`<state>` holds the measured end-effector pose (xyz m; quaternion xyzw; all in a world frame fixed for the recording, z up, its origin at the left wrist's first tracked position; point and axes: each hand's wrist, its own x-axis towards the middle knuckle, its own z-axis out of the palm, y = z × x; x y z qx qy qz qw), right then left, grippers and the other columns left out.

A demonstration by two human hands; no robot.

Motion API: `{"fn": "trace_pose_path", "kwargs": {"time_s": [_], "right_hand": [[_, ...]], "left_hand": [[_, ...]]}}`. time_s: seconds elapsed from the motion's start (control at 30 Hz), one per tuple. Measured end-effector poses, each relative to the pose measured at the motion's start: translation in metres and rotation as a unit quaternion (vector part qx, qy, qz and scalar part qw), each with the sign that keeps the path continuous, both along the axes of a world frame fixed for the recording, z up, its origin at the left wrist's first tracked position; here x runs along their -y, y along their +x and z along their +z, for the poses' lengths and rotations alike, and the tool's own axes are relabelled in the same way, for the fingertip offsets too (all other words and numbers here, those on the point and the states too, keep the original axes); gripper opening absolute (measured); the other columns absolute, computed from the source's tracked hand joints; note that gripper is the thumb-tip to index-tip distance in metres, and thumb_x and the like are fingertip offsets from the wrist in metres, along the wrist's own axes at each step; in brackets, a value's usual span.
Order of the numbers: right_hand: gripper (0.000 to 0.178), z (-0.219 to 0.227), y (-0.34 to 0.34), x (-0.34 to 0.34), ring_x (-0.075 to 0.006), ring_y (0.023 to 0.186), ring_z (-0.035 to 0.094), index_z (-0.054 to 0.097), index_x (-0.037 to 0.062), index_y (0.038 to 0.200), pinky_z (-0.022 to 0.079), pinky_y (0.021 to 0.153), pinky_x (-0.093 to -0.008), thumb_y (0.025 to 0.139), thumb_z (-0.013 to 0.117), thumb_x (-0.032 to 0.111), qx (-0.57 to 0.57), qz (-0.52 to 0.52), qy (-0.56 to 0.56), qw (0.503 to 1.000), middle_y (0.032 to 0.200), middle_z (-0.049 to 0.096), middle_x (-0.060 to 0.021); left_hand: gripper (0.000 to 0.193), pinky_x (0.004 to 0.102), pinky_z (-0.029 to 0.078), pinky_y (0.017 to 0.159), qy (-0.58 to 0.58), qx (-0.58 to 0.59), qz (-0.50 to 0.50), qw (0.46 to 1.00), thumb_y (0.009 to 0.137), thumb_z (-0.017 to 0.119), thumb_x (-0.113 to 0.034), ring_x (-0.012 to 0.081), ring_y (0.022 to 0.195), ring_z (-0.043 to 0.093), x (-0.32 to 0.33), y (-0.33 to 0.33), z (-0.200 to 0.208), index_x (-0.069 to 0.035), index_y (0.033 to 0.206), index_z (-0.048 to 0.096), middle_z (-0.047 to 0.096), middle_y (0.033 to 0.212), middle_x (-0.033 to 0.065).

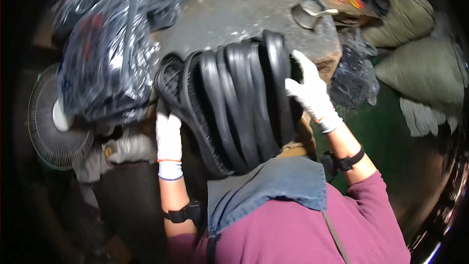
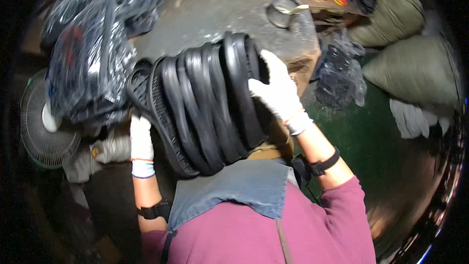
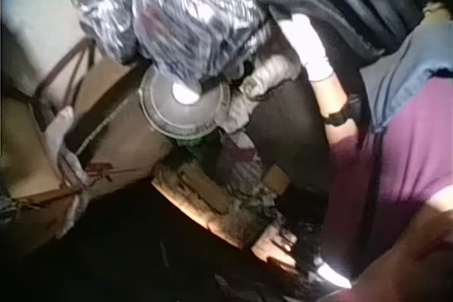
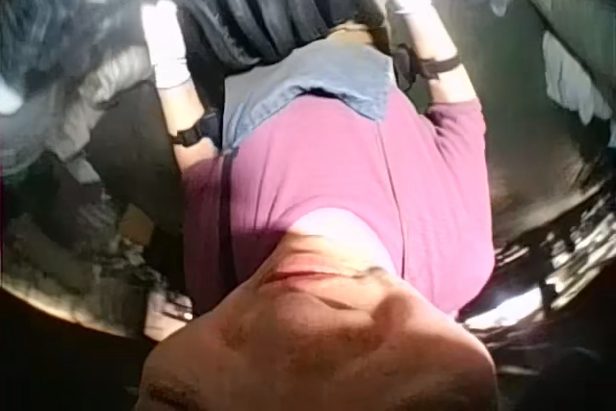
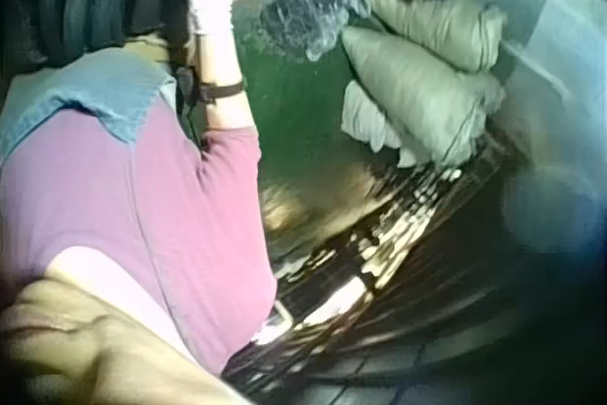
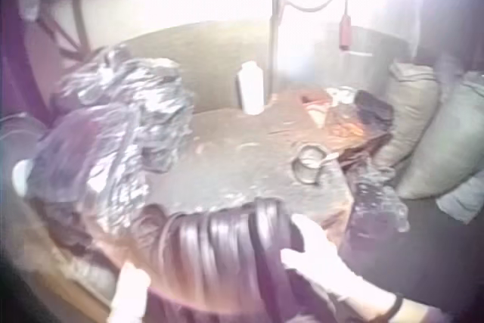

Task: Apply adhesive or primer to the bottom of shoe soles using a brush.

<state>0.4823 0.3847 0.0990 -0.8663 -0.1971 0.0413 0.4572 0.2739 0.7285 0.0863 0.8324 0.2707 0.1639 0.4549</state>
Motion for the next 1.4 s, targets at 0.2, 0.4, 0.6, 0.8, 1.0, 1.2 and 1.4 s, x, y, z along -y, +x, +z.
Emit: {"fn": "trace_pose_path", "kwargs": {"time_s": [0.2,0.4,0.6,0.8,1.0,1.2,1.4], "right_hand": [[0.07,0.017,-0.001,-0.013,-0.0264,0.131,0.056,0.047,0.0027,0.151,0.041,0.114,-0.0355,0.088,0.074,0.019,-0.085,0.062,0.09,0.99,0.14,0.06,-0.0156],[0.07,0.056,-0.028,-0.029,-0.0091,0.093,0.056,0.047,-0.0002,0.15,0.047,0.084,-0.0249,0.092,0.077,0.025,-0.314,0.011,0.206,0.927,0.108,0.061,-0.0033],[0.061,0.027,-0.005,-0.017,-0.0072,0.085,0.057,0.056,-0.0019,0.141,0.049,0.076,-0.0232,0.092,0.079,0.027,-0.308,0.075,0.131,0.939,0.108,0.068,-0.0018],[0.07,0.024,-0.028,-0.014,-0.0104,0.097,0.06,0.049,0.0013,0.149,0.051,0.086,-0.0259,0.091,0.08,0.026,-0.249,0.084,0.158,0.952,0.12,0.067,-0.0046],[0.057,0.02,-0.029,-0.003,-0.0096,0.095,0.061,0.057,0.0022,0.14,0.051,0.086,-0.026,0.091,0.078,0.024,-0.339,0.112,0.188,0.915,0.114,0.068,-0.0013],[0.047,0.014,-0.029,-0.003,-0.0127,0.099,0.063,0.065,0.0006,0.127,0.051,0.091,-0.0295,0.093,0.077,0.031,-0.312,0.139,0.074,0.937,0.112,0.071,-0.0036],[0.045,0.002,-0.057,0.003,-0.0111,0.107,0.062,0.061,0.0007,0.133,0.05,0.097,-0.0287,0.094,0.076,0.018,-0.169,0.058,0.135,0.975,0.12,0.07,-0.0024]], "left_hand": [[0.058,0.0444,0.033,0.12,0.154,0.034,0.072,0.985,0.102,0.059,-0.022,0.0363,0.142,0.044,0.055,-0.016,0.024,0.003,0.152,0.043,0.048,0.153,0.0229],[0.102,0.0475,0.033,0.12,0.208,0.006,0.01,0.978,0.078,0.089,-0.035,0.0415,0.144,0.042,0.096,-0.023,0.052,0.005,0.156,0.036,0.041,0.157,0.0279],[0.103,0.0425,0.034,0.12,0.197,0.001,-0.056,0.979,0.084,0.086,-0.026,0.038,0.148,0.039,0.107,-0.015,0.068,0.005,0.16,0.024,0.037,0.161,0.0281],[0.117,0.0388,0.026,0.125,0.001,0.029,-0.034,0.999,0.077,0.091,-0.026,0.034,0.152,0.031,0.11,-0.009,0.06,0.01,0.16,0.017,0.028,0.164,0.0293],[0.12,0.0389,0.025,0.125,-0.118,0.006,-0.006,0.993,0.074,0.093,-0.025,0.0339,0.153,0.03,0.092,-0.017,0.041,0.012,0.159,0.017,0.028,0.164,0.0296],[0.127,0.0451,0.033,0.12,0.097,-0.065,-0.024,0.993,0.069,0.095,-0.042,0.0412,0.147,0.04,0.127,-0.012,0.062,0.01,0.159,0.021,0.038,0.158,0.0331],[0.124,0.045,0.037,0.119,0.134,-0.045,-0.049,0.989,0.07,0.094,-0.038,0.044,0.143,0.044,0.135,-0.022,0.075,0.01,0.158,0.022,0.041,0.154,0.0361]]}}
